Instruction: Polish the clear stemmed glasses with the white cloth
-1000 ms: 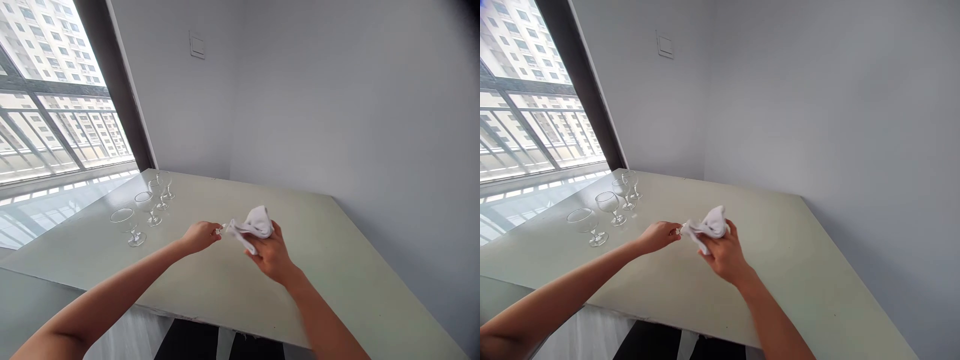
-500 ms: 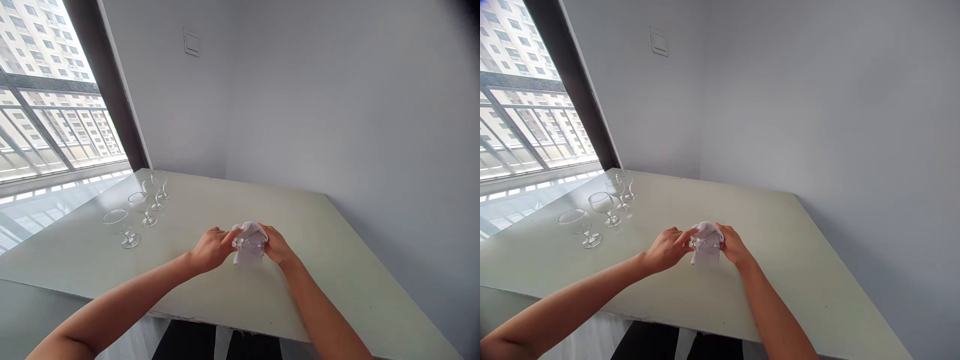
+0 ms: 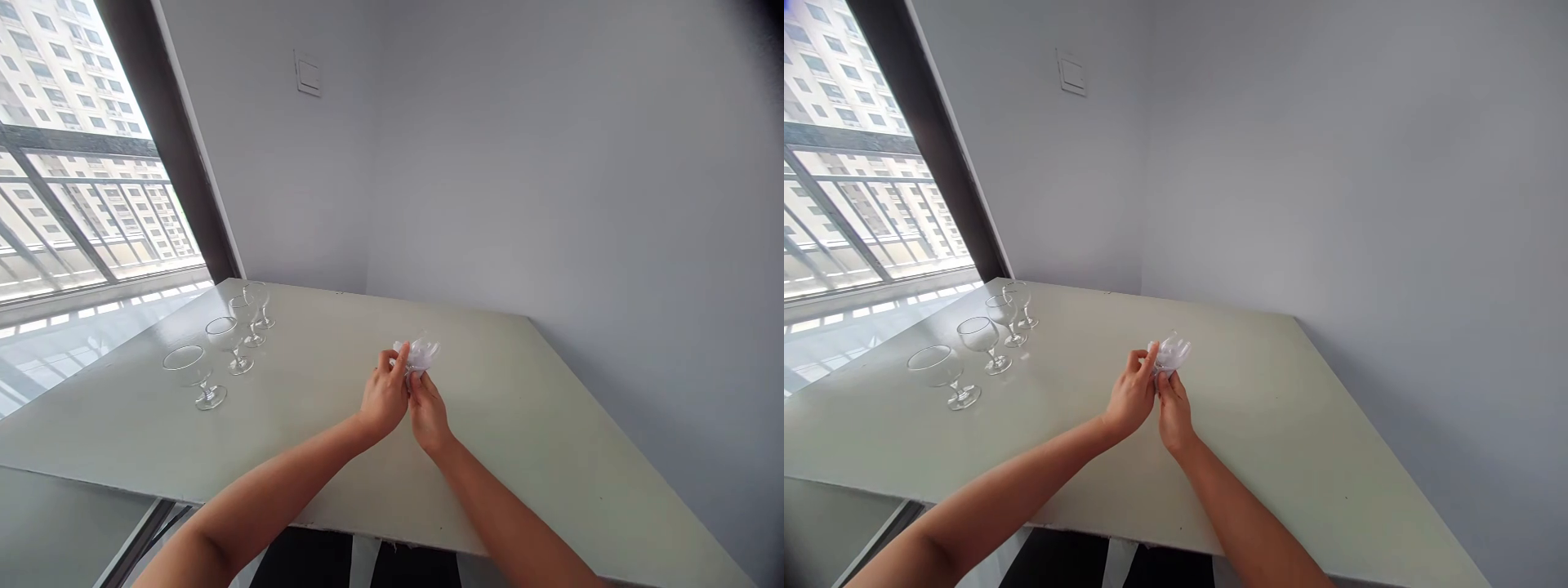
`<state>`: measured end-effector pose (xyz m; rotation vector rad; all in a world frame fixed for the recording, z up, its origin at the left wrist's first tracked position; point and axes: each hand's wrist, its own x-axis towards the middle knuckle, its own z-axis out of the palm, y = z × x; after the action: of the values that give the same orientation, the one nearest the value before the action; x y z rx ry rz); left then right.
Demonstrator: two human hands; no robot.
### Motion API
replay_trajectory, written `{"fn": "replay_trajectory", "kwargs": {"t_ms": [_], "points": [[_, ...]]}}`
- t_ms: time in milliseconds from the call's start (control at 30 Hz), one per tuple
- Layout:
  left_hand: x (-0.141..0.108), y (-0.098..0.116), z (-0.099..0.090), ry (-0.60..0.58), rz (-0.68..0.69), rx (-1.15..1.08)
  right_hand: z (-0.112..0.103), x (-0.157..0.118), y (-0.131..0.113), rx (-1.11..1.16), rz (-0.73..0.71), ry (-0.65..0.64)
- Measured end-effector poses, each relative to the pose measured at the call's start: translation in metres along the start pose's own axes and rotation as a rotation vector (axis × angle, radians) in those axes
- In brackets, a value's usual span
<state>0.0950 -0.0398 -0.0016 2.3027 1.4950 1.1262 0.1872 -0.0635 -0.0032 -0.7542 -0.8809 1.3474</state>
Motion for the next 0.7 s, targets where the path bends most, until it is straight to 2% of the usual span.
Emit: {"fn": "replay_trajectory", "kwargs": {"t_ms": [100,233,300,367,400,500,533,567,633,700], "points": [[-0.006,0.013,0.007,0.080,0.034,-0.095,-0.003,0.002,0.001,-0.009,0.064,-0.030],[-0.011,0.021,-0.003,-0.040,0.068,-0.226,-0.010,0.007,-0.002,-0.032,0.107,-0.006],[-0.005,0.016,-0.013,-0.033,-0.037,-0.308,-0.014,0.010,-0.005,-0.037,0.086,0.034],[0.006,0.007,-0.022,-0.037,-0.203,-0.461,-0.017,0.011,-0.008,-0.007,0.097,0.001],[0.012,0.000,-0.026,-0.093,-0.277,-0.595,-0.019,0.012,-0.008,0.016,0.128,-0.052],[0.026,-0.018,-0.030,-0.442,-0.383,-1.133,-0.022,0.012,-0.006,0.072,0.295,-0.233],[0.028,-0.023,-0.029,-0.525,-0.400,-1.273,-0.022,0.012,-0.004,0.072,0.349,-0.258],[0.029,-0.028,-0.028,-0.560,-0.423,-1.361,-0.023,0.012,-0.002,0.055,0.387,-0.261],[0.027,-0.034,-0.024,-0.517,-0.500,-1.389,-0.022,0.013,0.001,-0.040,0.374,-0.220],[0.025,-0.038,-0.020,-0.434,-0.571,-1.317,-0.021,0.014,0.005,-0.188,0.267,-0.157]]}}
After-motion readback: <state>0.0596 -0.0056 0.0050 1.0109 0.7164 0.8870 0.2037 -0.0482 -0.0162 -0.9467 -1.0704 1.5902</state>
